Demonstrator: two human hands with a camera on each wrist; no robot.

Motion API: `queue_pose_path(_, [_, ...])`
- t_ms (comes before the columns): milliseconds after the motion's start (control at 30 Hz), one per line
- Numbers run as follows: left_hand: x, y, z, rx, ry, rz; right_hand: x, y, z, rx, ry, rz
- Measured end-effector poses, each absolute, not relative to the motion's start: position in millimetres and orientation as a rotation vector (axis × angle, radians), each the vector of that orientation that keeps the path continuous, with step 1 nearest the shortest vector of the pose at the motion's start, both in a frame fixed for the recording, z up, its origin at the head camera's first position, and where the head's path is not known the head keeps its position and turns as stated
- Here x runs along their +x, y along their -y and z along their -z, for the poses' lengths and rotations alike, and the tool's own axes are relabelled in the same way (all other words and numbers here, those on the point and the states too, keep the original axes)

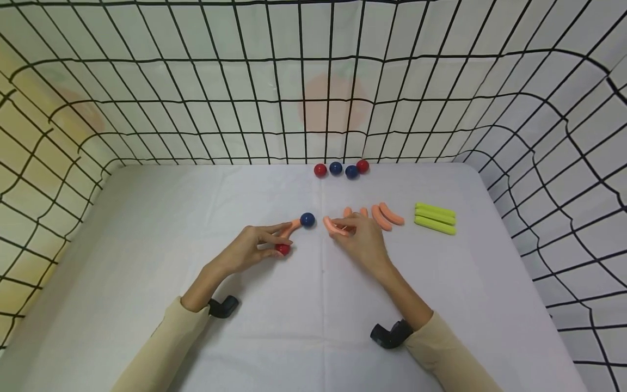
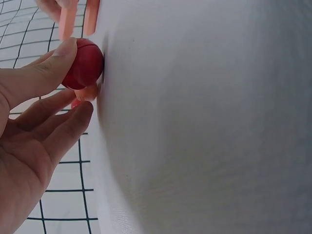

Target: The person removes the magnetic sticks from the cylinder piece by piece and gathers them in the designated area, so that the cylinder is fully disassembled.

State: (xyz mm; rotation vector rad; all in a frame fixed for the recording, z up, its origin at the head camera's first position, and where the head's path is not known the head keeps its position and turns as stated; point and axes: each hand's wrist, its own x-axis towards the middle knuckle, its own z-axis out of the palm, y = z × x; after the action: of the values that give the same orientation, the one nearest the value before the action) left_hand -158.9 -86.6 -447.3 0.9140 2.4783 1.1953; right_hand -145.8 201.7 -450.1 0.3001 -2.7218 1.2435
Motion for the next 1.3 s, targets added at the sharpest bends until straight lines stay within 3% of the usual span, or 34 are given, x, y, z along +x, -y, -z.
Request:
queue_pose_path(433, [-159.7, 86.1, 447.3, 0.89, -2.454, -1.212, -162.0, -197.2, 457.8, 0.059, 2.717, -0.847])
queue_pose_path(800, [-159.9, 86.7, 447.7, 0.936, -2.455, -1.218, -159.2, -201.6, 453.5, 0.158, 2.822, -0.7])
queue_pose_path(1300, [-160.9, 90.0, 448.0, 0.906, -2.406, -1.171, -160.9, -202.1, 454.2, 0.067, 2.83, -0.688])
